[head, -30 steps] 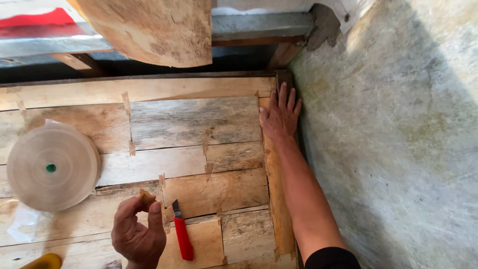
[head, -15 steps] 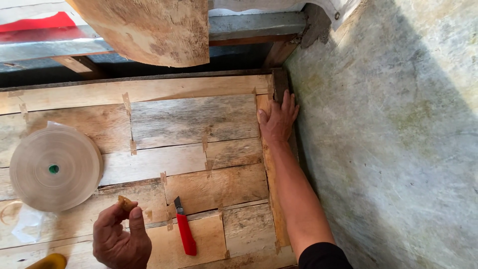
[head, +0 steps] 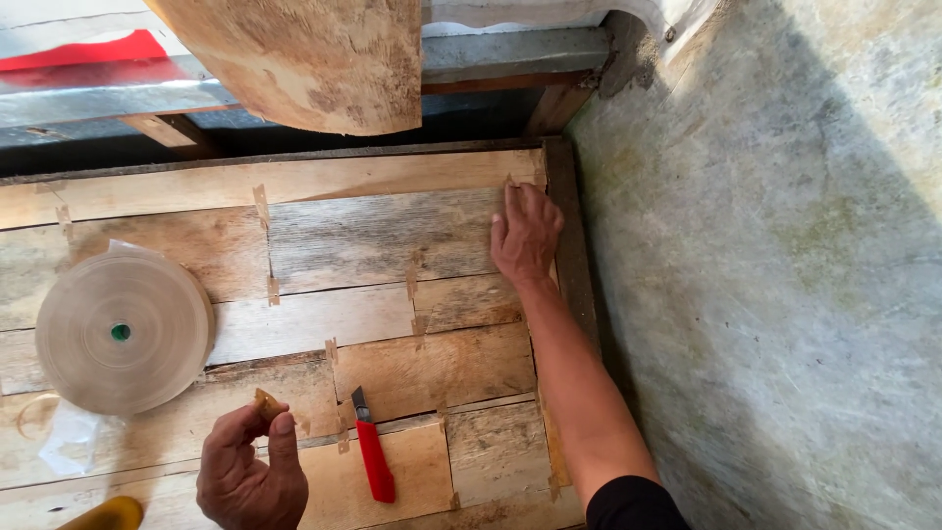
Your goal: Applying small wood veneer patches and gummed paper tape to repair or join wooden panels.
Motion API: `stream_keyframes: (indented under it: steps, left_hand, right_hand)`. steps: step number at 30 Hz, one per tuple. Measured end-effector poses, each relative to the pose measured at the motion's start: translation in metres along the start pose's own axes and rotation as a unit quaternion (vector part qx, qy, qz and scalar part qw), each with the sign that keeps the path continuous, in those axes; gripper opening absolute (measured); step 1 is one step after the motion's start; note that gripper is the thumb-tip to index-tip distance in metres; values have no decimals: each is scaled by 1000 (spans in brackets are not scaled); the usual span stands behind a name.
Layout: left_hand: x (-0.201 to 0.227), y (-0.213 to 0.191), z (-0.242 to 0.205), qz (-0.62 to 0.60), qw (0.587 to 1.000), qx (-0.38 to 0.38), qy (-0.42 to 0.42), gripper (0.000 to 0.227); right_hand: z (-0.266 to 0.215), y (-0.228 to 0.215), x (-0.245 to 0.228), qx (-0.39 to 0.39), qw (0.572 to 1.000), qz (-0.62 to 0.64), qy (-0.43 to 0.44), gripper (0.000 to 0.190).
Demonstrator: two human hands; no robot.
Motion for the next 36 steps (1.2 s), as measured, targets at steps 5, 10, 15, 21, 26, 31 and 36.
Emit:
stream_keyframes:
  steps: [5, 10, 15, 21, 26, 31, 36]
  left_hand:
    - [4, 9, 0, -10, 1000, -5, -6, 24]
    - [4, 16, -3, -21, 1000, -20, -4, 20]
    - [5, 16, -8, -42, 998, -51, -4, 20]
    - [4, 12, -14, 4, 998, -59, -12, 22]
    - [3, 12, -13, 18, 996, -73, -39, 23]
    - [-1, 17, -12, -21, 991, -104, -75, 20]
    - [-6, 33, 0, -52, 970, -190, -144, 16]
  right_hand:
    - [-5, 24, -6, -8, 999, -46, 4, 59]
    - [0, 17, -12, -35, 998, -59, 8, 59]
    - [3, 25, -17, -121, 989, -84, 20, 58]
    - [33, -14, -44, -306, 944, -99, 77, 66]
    - [19, -15, -43, -267, 957, -86, 78, 68]
    - [-19, -1, -38, -197, 978, -41, 54, 75]
    - [-59, -32, -64, -263, 962, -28, 66, 77]
Point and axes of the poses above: each hand's wrist, its own z-axis towards the middle knuckle, its own y-axis out of the palm, x = y × z, the point moved 1 cm from there along z, towards the middle knuckle, and after that the axes turned 11 degrees about -y, right-handed, at the moved point
